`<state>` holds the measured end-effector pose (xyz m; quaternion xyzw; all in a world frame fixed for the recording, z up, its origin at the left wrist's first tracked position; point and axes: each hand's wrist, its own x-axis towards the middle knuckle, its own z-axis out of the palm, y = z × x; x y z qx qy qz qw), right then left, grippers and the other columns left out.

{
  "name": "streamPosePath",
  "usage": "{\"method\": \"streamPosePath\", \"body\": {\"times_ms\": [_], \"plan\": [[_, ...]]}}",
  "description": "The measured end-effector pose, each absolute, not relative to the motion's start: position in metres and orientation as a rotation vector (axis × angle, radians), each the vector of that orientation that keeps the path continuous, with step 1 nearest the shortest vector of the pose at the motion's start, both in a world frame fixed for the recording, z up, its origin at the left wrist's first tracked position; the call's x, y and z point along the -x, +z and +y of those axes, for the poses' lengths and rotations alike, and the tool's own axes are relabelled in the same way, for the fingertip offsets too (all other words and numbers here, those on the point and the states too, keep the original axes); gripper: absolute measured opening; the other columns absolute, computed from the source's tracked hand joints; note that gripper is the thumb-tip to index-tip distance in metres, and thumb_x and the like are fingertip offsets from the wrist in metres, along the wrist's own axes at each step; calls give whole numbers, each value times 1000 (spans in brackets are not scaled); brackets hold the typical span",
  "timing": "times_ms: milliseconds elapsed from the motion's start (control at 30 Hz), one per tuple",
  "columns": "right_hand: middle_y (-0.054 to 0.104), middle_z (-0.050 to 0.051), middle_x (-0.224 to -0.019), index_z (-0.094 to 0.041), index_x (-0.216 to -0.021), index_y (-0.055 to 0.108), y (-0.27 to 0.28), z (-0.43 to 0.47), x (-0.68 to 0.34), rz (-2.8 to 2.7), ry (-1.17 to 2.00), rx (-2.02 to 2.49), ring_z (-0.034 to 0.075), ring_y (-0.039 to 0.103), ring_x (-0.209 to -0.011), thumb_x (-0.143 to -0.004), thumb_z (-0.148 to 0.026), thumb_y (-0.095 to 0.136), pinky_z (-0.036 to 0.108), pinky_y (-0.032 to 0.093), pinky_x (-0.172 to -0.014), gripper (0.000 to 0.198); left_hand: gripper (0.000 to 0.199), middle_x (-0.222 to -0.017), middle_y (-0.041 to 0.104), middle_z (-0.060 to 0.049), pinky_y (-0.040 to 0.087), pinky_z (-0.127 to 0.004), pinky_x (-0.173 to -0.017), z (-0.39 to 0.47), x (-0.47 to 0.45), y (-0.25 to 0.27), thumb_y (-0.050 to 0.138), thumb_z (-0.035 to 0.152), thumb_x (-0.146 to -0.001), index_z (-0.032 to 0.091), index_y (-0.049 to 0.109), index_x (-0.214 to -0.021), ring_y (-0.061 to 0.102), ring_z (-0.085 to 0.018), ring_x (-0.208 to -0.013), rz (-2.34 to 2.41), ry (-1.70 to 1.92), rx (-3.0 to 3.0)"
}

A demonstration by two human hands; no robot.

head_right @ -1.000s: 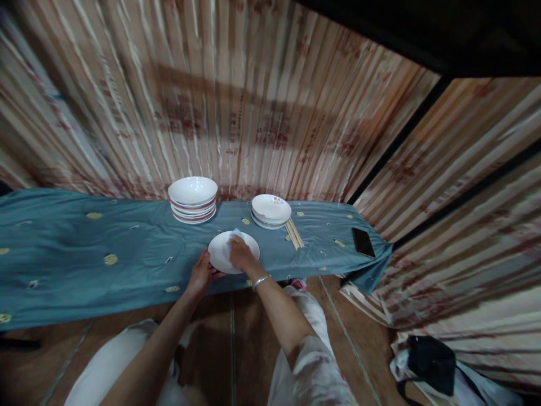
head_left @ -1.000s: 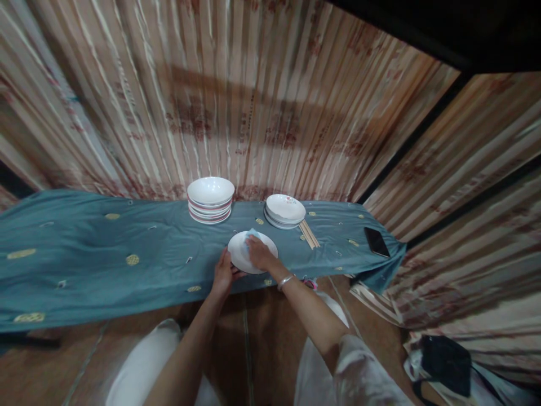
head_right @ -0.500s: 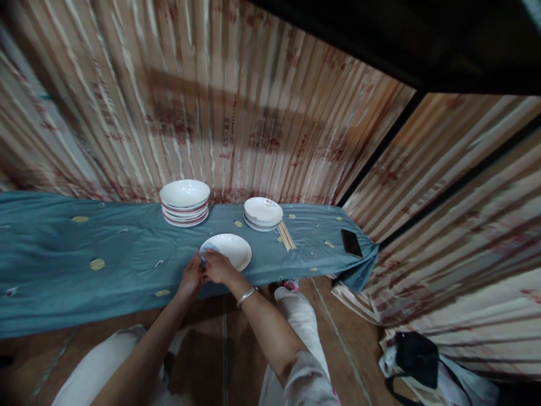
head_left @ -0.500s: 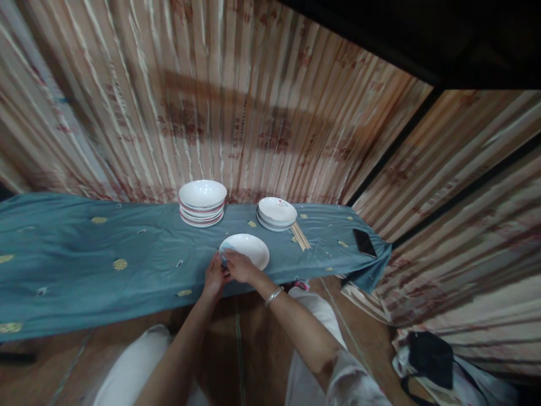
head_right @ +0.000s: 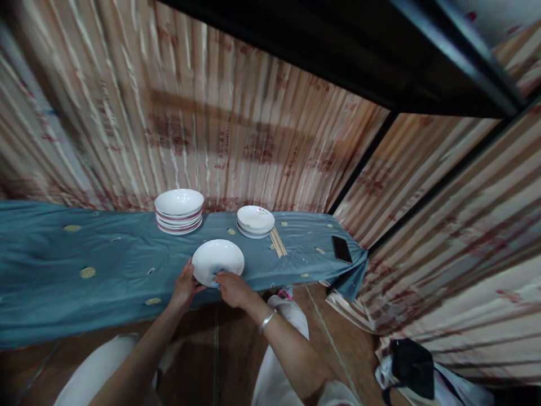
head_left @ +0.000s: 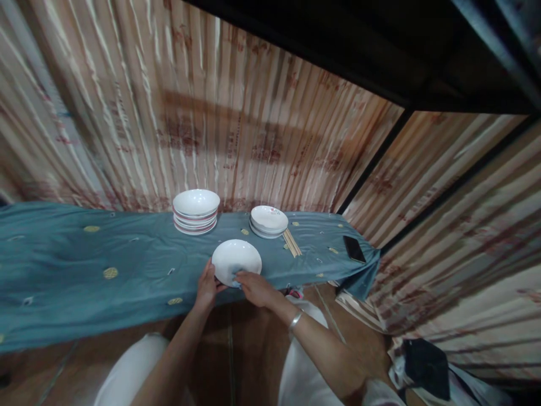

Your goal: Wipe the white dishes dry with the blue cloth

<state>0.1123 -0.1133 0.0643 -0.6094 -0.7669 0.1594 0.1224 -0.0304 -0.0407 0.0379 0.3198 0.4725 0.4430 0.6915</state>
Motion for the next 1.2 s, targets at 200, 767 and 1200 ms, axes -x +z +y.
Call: {"method": "streamPosePath", "body": {"times_ms": [200,767,1200], "plan": [[52,14,-141,-11,-130,57,60,-110,-120,-2180,421,1886,21,48,-131,-90,-7,36,34,38,-110,45,53,-124,63,-15,57,-29,-56,-44,32,36,47,34,-93,27,38,-145,69,-15,-69,1024,995,-703],[54,17,-138,-7,-128,57,55,-51,-94,-2117,346,1908,23,43,-135,-89,-8,40,39,35,-114,42,52,-115,66,-11,57,-29,-57,-44,31,39,44,28,-95,25,36,-146,68,-15,-69,1064,1008,-678],[58,16,-133,-7,-122,59,50,-20,-96,-2191,352,1770,20,49,-128,-87,-8,45,32,34,-112,38,49,-109,69,-10,59,-30,-60,-45,30,49,44,25,-95,23,40,-143,69,-15,-68,1094,994,-661]]}}
